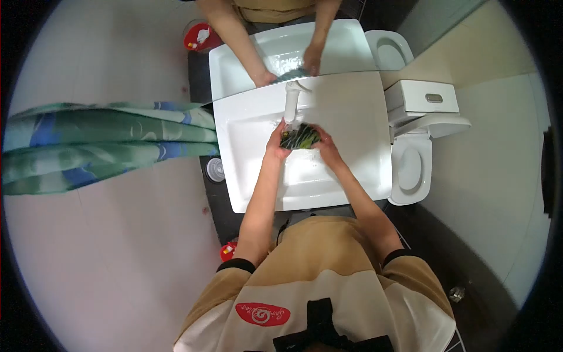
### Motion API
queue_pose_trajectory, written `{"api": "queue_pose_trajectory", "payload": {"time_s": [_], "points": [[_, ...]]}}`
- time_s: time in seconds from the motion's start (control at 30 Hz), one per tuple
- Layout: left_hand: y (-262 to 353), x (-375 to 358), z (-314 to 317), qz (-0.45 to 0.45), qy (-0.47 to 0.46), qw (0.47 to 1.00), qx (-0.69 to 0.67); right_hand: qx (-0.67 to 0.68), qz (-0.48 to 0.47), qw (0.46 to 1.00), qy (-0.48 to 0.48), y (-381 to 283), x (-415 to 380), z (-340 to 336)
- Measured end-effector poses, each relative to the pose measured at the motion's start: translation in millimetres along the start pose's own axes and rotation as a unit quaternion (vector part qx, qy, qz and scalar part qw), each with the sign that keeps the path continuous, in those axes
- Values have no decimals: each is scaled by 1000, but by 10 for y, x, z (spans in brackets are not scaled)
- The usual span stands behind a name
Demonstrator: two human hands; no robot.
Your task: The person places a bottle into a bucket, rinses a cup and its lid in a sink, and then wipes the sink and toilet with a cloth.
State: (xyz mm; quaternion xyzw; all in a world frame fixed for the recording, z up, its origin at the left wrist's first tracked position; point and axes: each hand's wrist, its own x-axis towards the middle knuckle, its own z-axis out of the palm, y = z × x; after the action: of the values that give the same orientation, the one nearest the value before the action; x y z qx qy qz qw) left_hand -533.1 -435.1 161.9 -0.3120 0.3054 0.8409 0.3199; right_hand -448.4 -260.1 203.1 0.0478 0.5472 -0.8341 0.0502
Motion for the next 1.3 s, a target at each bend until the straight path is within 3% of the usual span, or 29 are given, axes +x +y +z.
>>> {"api": "queue_pose_trajectory", "payload": {"time_s": [0.07, 0.13, 0.17, 0.27, 0.3, 0.4, 0.43, 0.53, 0.57, 0.67, 0.7, 0.8, 0.87, 0.97, 1.0, 1.07, 1.17, 1.3], "points": [[34, -108, 133, -29, 7, 999, 12, 25, 25, 999, -7, 219, 286, -161], [60, -577, 429, -67, 3, 993, 93, -61, 93, 993, -37, 643, 734, -191], [47, -687, 387, -51, -50, 990, 121, -105, 128, 985, -53, 755, 899, -168], [-11, -302, -212, -80, -95, 964, 235, -163, 150, 967, -124, 608, 1131, 68], [-27, -417, -142, 1, -76, 957, 281, -155, 182, 959, -151, 541, 1181, 129], [-46, -758, 141, -59, -83, 994, -45, 107, 396, 868, -279, 47, 1029, 157], [-106, -861, 305, -19, -15, 998, -66, 177, 337, 879, -287, 296, 1029, 182], [-179, -707, 37, -129, -142, 960, -204, 314, 324, 860, -240, 779, 954, 297], [-171, -711, 31, -141, -120, 960, -210, 359, 318, 849, -221, 756, 937, 370], [-70, -759, -36, -153, -147, 974, -79, 106, 315, 909, -250, 574, 1088, 453], [-68, -722, -77, -128, -114, 985, -18, 79, 295, 931, -199, 559, 1108, 554], [-126, -668, -118, -51, -13, 984, 172, -95, 314, 930, -163, 211, 1061, 784], [-202, -691, -103, -1, 54, 952, 301, -159, 299, 924, -177, 457, 1087, 733], [-544, -344, -488, 169, 19, 842, 512, -247, 266, 917, -163, 530, 999, 743], [-603, -227, -655, 273, 23, 743, 610, -274, 253, 915, -151, 520, 951, 766], [-688, -66, -884, 454, 28, 482, 749, -322, 240, 905, -136, 496, 863, 819], [-507, -562, -465, 302, 52, 584, 752, -350, 215, 907, -89, 638, 822, 789], [-486, -584, -355, 309, 96, 567, 758, -421, 162, 892, -36, 676, 853, 694]]}}
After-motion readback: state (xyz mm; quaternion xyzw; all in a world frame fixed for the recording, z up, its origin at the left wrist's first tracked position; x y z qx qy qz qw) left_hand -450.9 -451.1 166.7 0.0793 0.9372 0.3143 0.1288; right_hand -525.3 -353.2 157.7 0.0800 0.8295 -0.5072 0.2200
